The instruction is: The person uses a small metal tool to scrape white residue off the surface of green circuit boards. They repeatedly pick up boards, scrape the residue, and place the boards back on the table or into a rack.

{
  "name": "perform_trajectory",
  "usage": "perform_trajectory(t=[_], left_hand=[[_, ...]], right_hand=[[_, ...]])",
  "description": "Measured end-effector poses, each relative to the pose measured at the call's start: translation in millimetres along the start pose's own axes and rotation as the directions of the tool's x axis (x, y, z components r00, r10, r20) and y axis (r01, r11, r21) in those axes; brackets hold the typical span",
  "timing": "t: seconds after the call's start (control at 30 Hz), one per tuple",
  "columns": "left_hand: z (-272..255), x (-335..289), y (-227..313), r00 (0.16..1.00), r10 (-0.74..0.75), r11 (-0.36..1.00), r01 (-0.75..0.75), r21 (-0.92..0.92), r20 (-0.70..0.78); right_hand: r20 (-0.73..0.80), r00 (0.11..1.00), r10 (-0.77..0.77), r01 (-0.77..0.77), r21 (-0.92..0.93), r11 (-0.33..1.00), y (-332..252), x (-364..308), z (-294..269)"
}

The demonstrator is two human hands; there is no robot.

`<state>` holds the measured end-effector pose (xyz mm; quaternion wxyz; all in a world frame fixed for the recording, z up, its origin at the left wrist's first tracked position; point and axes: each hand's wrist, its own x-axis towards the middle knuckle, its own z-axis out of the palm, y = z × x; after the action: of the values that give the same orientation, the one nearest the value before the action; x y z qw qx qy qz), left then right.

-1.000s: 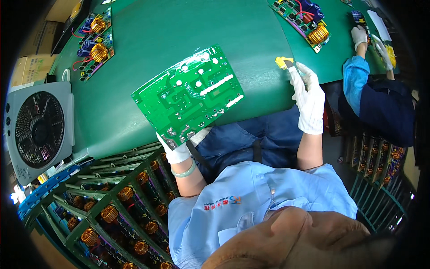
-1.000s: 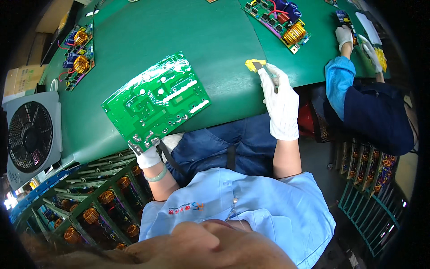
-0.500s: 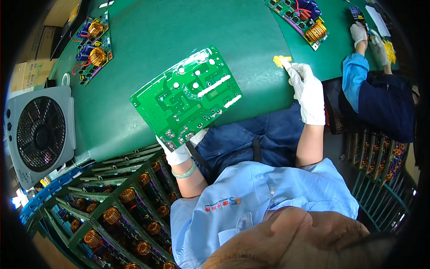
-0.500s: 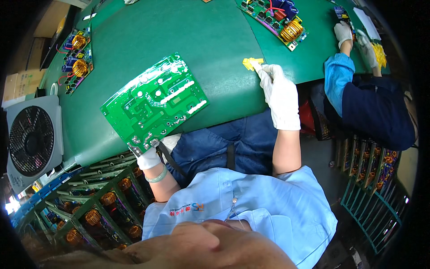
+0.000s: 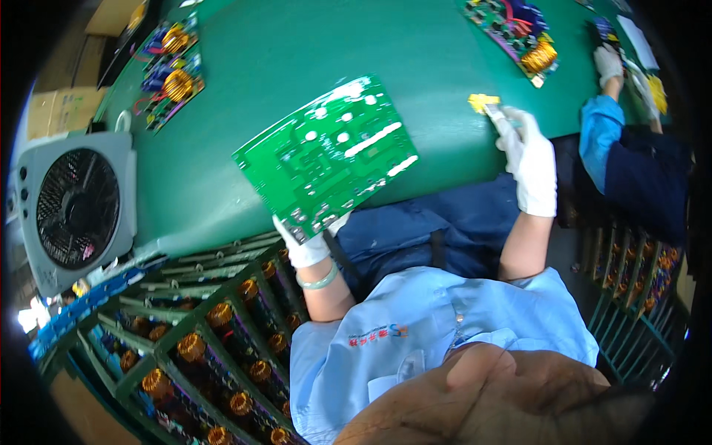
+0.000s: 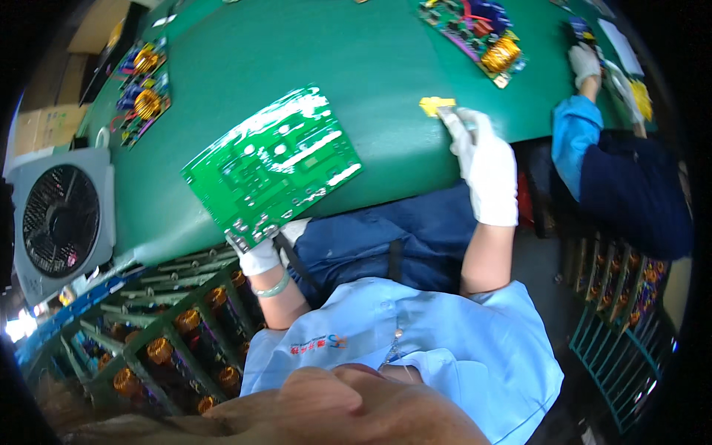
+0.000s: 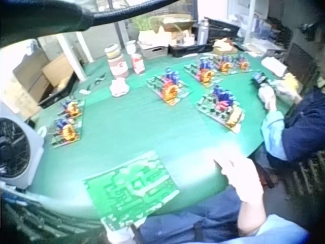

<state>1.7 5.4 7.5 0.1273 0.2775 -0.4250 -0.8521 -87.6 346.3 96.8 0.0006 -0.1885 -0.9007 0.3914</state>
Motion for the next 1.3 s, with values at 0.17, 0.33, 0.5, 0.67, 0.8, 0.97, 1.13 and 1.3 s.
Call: perform_trajectory(t=[0.17, 0.33, 0.5, 0.67, 0.8, 0.97, 1.13, 1.3], left_hand=[[-6.0, 4.5, -0.7, 0.992, 0.060, 0.998, -0.064, 0.029, 0.113], [8.5, 1.9, 5.8, 0.986, -0.034, 0.968, 0.074, -0.241, 0.166], [5.3, 4.1, 2.8, 0.989, -0.045, 0.980, 0.071, -0.187, 0.139], [3.9, 5.7, 0.4, 0.992, -0.050, 0.983, 0.069, -0.170, 0.114], [0.8, 5.0, -0.3, 0.994, -0.050, 0.984, 0.066, -0.166, 0.098], [-3.5, 6.0, -2.9, 0.996, -0.052, 0.981, 0.065, -0.181, 0.077], [-1.6, 6.6, -3.3, 0.996, -0.050, 0.984, 0.061, -0.167, 0.071], [3.3, 6.5, -2.7, 0.996, -0.055, 0.986, 0.065, -0.153, 0.069]], right_hand=[[-0.004, 0.953, -0.304, 0.301, 0.152, 0.942, -6.2, -12.0, 18.2], [-0.086, 0.812, -0.578, 0.569, 0.343, 0.748, -21.3, -6.7, 58.7], [-0.144, 0.563, -0.814, 0.808, -0.110, 0.579, -26.0, 17.8, 79.3], [-0.014, 0.708, -0.706, 0.695, -0.160, 0.700, -18.7, 10.7, 83.2], [-0.095, 0.621, -0.778, 0.768, -0.124, 0.628, -20.2, 11.3, 90.7], [-0.062, 0.659, -0.749, 0.735, -0.156, 0.660, -11.5, 3.8, 89.8], [-0.098, 0.642, -0.760, 0.747, -0.142, 0.649, -8.1, 4.3, 92.3], [-0.119, 0.616, -0.779, 0.763, -0.155, 0.627, -8.3, 5.6, 93.4]])
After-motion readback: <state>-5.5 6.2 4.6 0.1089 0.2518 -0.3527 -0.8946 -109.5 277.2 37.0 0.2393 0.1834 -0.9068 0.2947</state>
